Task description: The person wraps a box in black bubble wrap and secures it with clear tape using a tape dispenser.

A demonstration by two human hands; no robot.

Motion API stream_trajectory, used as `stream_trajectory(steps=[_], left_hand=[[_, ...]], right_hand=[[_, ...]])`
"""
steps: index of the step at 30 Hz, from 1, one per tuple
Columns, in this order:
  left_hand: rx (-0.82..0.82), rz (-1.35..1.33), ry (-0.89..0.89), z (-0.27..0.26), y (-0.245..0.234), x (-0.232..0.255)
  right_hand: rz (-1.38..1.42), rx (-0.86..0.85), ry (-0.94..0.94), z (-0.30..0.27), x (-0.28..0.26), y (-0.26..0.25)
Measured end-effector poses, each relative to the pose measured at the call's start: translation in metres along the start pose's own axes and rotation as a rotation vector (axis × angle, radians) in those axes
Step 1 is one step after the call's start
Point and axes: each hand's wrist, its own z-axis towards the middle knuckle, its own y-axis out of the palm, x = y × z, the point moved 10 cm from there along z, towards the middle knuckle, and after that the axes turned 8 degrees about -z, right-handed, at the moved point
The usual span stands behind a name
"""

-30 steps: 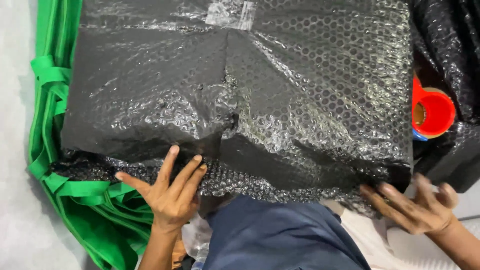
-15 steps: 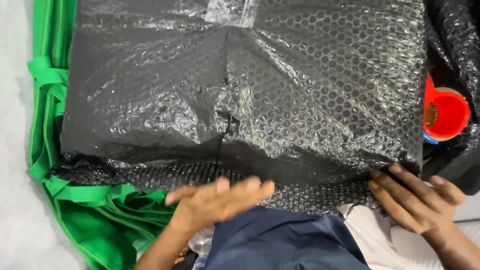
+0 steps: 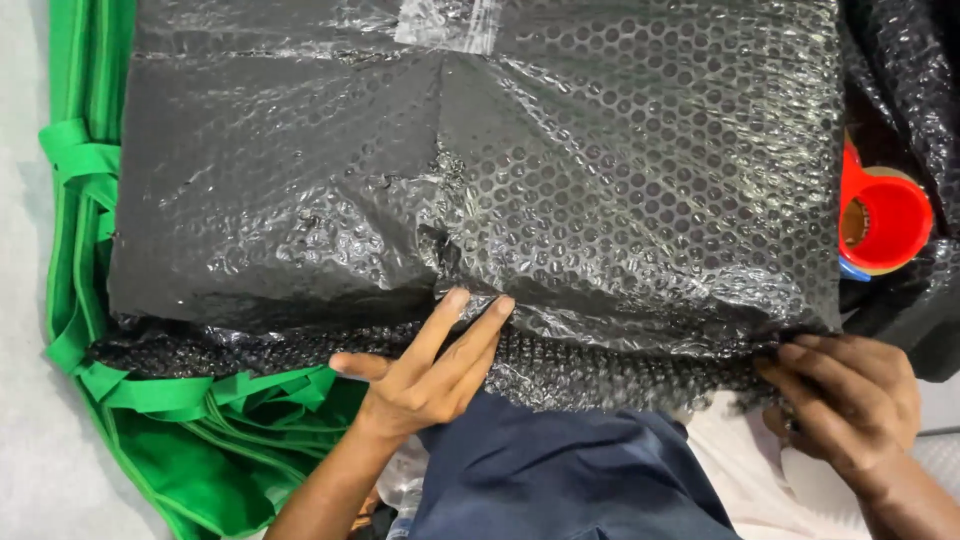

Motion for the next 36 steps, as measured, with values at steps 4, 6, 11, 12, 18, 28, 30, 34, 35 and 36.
stream_trajectory(steps=[4, 6, 11, 12, 18, 28, 30, 34, 35, 36], left_hand=[[0.024, -0.018, -0.034, 0.002, 0.001, 0.001], [0.047, -0.076, -0.073, -0.002, 0.001, 0.001], [0.085, -0.144, -0.127, 0.004, -0.003, -0.005], [0.104, -0.136, -0.144, 0.002, -0.003, -0.007], [0.176, -0.220, -0.121, 0.010, 0.000, -0.018], [0.178, -0.143, -0.130, 0.023, 0.010, -0.003], [0.367, -0.045, -0.051, 0.025, 0.003, 0.014], [0.247, -0.097, 0.154, 0.036, 0.021, 0.032], [0.222, -0.124, 0.137, 0.044, 0.023, 0.032], [0.197, -0.150, 0.120, 0.052, 0.026, 0.032]], right_hand=[[0.048, 0.040, 0.236, -0.010, 0.008, 0.001], [-0.058, 0.104, 0.336, -0.016, 0.013, 0.001], [-0.051, 0.177, 0.501, 0.010, 0.017, -0.004], [-0.010, 0.210, 0.528, 0.011, 0.019, -0.004], [0.042, 0.162, 0.624, 0.022, 0.029, -0.005], [0.096, 0.135, 0.747, 0.028, 0.043, 0.003], [0.151, 0.154, 0.736, 0.034, 0.043, 0.003], [0.162, 0.150, 0.757, 0.037, 0.045, 0.003], [0.171, 0.146, 0.764, 0.040, 0.044, 0.002], [0.180, 0.143, 0.772, 0.041, 0.044, 0.000]])
